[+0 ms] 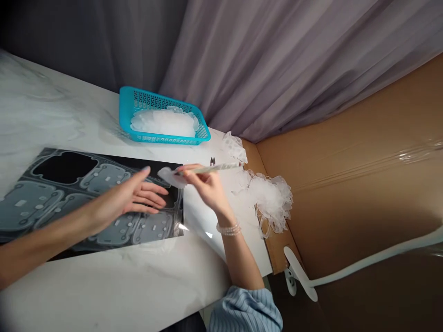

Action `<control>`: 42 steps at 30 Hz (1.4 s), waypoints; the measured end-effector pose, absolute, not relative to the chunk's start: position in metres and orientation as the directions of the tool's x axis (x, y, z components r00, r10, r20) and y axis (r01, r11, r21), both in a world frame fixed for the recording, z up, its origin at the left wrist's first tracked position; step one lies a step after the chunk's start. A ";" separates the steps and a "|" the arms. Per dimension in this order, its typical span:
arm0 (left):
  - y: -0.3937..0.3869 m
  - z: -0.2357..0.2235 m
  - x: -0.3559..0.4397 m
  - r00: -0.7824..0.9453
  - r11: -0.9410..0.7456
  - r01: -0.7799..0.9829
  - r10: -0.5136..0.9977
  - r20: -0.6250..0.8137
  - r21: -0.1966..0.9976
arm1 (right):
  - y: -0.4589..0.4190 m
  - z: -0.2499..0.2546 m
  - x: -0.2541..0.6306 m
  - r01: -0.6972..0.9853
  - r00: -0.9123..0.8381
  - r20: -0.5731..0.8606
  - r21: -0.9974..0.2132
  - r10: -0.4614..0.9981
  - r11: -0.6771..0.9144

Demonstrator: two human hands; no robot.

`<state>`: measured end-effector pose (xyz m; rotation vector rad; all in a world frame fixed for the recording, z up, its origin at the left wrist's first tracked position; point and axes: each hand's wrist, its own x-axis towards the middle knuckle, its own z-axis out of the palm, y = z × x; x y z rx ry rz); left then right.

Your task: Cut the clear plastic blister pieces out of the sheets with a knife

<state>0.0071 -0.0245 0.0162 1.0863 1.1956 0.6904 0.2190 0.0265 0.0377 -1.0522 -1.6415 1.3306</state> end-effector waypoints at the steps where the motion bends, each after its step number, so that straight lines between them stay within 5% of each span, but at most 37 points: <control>1: -0.016 0.017 0.007 0.317 0.484 -0.062 0.839 -0.443 0.873 | 0.015 0.043 0.215 0.200 -0.455 0.088 -0.960 0.886 0.198; 4: -0.003 0.008 0.010 0.409 0.657 -0.350 0.749 -0.522 0.668 | -0.007 0.054 0.213 0.253 -0.712 0.057 -0.909 0.699 0.332; 7: -0.004 -0.001 0.013 0.360 0.636 -0.312 0.766 -0.532 0.706 | -0.010 0.055 0.222 0.148 -0.841 0.059 -0.931 0.537 0.334; 12: -0.014 0.003 0.013 0.364 0.586 -0.140 0.780 -0.509 0.798 | -0.001 0.038 0.237 0.145 -0.500 0.062 -0.977 0.864 0.154; 18: -0.016 0.012 0.017 0.288 0.463 0.118 0.831 -0.477 0.878 | -0.008 0.034 0.232 0.131 -0.447 -0.146 -0.987 0.883 -0.097; 26: -0.014 0.004 0.015 0.226 0.239 0.357 0.916 -0.332 0.903 | -0.001 0.015 0.219 0.345 -0.332 0.091 -0.915 0.939 0.210; 31: -0.012 0.005 0.012 0.259 0.146 0.410 0.928 -0.268 0.900 | 0.000 0.017 0.206 0.526 -0.380 -0.035 -0.830 0.924 0.185; 39: -0.011 0.005 0.010 0.160 0.115 0.506 0.961 -0.224 0.855 | 0.000 0.011 0.199 0.380 -0.354 -0.097 -0.924 0.930 0.048; 42: -0.010 0.005 0.008 0.200 0.150 0.465 0.942 -0.268 0.872 | 0.001 0.011 0.200 0.423 -0.365 -0.041 -0.897 0.930 0.126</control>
